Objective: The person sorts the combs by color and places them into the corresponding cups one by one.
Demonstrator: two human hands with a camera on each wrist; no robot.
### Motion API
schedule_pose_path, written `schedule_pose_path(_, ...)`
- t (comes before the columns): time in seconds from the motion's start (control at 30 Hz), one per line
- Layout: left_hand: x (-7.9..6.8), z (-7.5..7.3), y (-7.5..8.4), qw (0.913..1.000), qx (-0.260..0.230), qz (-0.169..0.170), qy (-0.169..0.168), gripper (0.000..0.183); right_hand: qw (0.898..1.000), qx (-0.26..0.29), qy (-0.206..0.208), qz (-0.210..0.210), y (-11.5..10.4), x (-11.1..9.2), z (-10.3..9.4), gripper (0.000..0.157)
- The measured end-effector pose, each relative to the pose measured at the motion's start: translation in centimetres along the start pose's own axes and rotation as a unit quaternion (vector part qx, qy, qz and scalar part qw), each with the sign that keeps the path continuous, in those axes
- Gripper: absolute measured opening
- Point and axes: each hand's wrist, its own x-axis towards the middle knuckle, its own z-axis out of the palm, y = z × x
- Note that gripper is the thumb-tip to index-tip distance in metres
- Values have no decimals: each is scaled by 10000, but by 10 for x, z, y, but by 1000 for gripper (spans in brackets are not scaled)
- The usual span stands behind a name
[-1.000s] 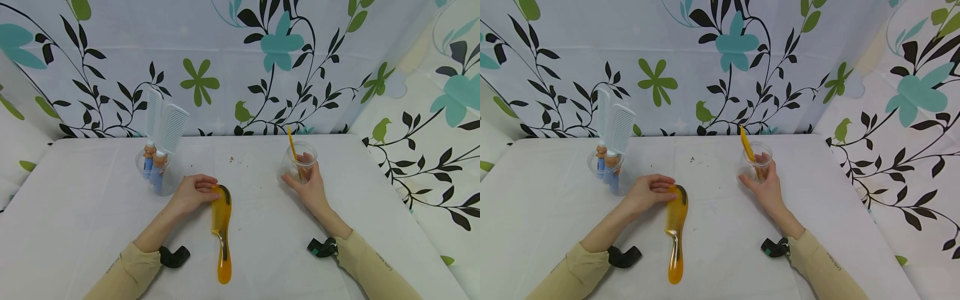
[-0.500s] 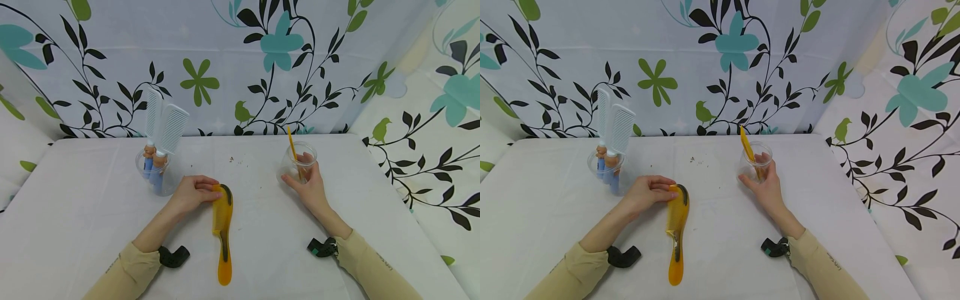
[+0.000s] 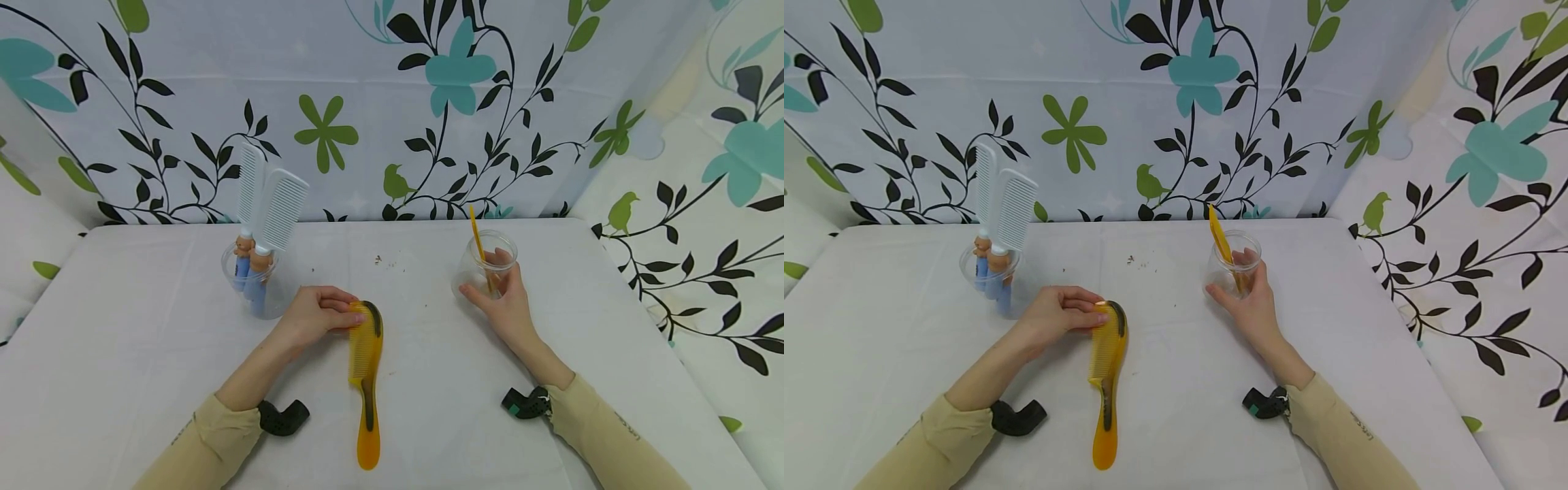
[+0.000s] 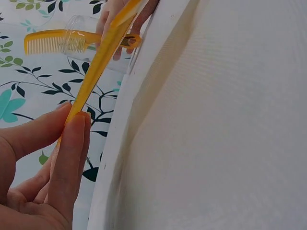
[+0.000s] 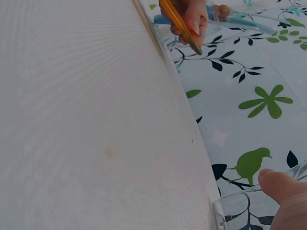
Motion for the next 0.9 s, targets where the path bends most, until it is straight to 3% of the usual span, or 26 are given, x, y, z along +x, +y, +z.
schedule_pose_path(0.63,0,3,6,9992,-355,92,-164,27,9999,99,26,50,2,0,-2,79)
schedule_pose_path(0.9,0,4,7,9994,-286,129,-131,26,9999,120,2,44,1,0,-1,80)
